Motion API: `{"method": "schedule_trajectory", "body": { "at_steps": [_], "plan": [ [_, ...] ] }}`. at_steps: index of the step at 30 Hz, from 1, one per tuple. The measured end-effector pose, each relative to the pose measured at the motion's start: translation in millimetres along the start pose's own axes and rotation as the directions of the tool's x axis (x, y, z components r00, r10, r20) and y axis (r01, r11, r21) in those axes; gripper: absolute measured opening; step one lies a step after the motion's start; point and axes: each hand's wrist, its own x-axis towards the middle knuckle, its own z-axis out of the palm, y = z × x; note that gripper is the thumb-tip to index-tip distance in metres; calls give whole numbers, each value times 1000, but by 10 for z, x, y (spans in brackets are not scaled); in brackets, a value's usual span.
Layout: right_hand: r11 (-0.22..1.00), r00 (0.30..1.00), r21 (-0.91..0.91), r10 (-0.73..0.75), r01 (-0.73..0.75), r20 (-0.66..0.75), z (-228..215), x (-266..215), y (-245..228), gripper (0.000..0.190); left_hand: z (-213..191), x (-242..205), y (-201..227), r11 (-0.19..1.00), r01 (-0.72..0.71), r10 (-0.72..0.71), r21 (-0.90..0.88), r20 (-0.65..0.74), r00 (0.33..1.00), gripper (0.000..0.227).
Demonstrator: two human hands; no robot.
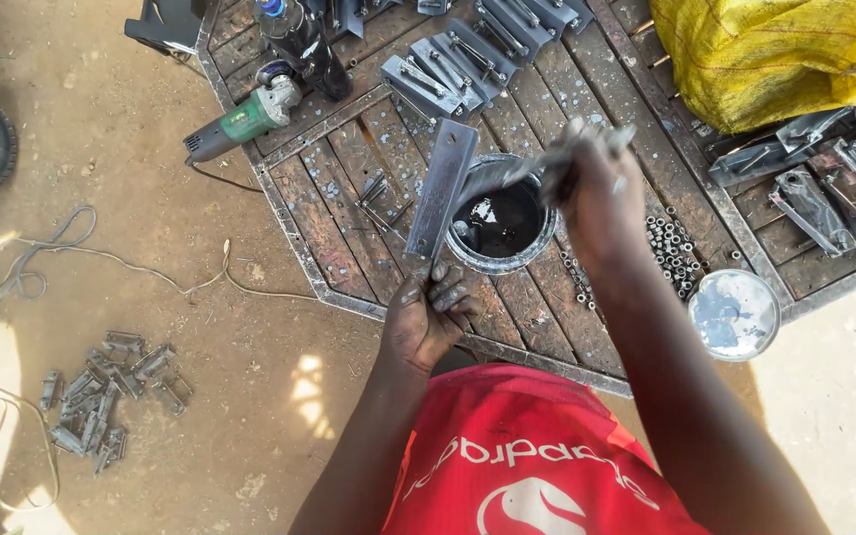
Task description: A person is painting a metal bracket with black paint using a small brush on a workbench.
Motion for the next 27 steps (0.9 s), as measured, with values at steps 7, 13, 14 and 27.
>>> {"method": "schedule_trajectory", "body": {
  "at_steps": [7, 13, 14, 27],
  "plan": [
    [969, 991, 242, -28, 58, -128, 27, 276, -635, 22, 57, -48, -12, 1000, -18, 17, 9, 54, 998, 18],
    [710, 865, -497, -434, 500, 250, -333, -30, -102, 22, 81, -19, 86, 975, -148, 150, 168, 3, 989, 16],
    [538, 812, -612, -440, 580, 382, -526, -32, 141, 24, 116, -29, 106, 948, -191, 199, 255, -5, 980, 17],
    [-157, 855, -862, -134, 481, 501, -919, -410, 934, 52, 263, -110, 108, 725, -370, 500, 582, -75, 863, 22]
  ]
}}
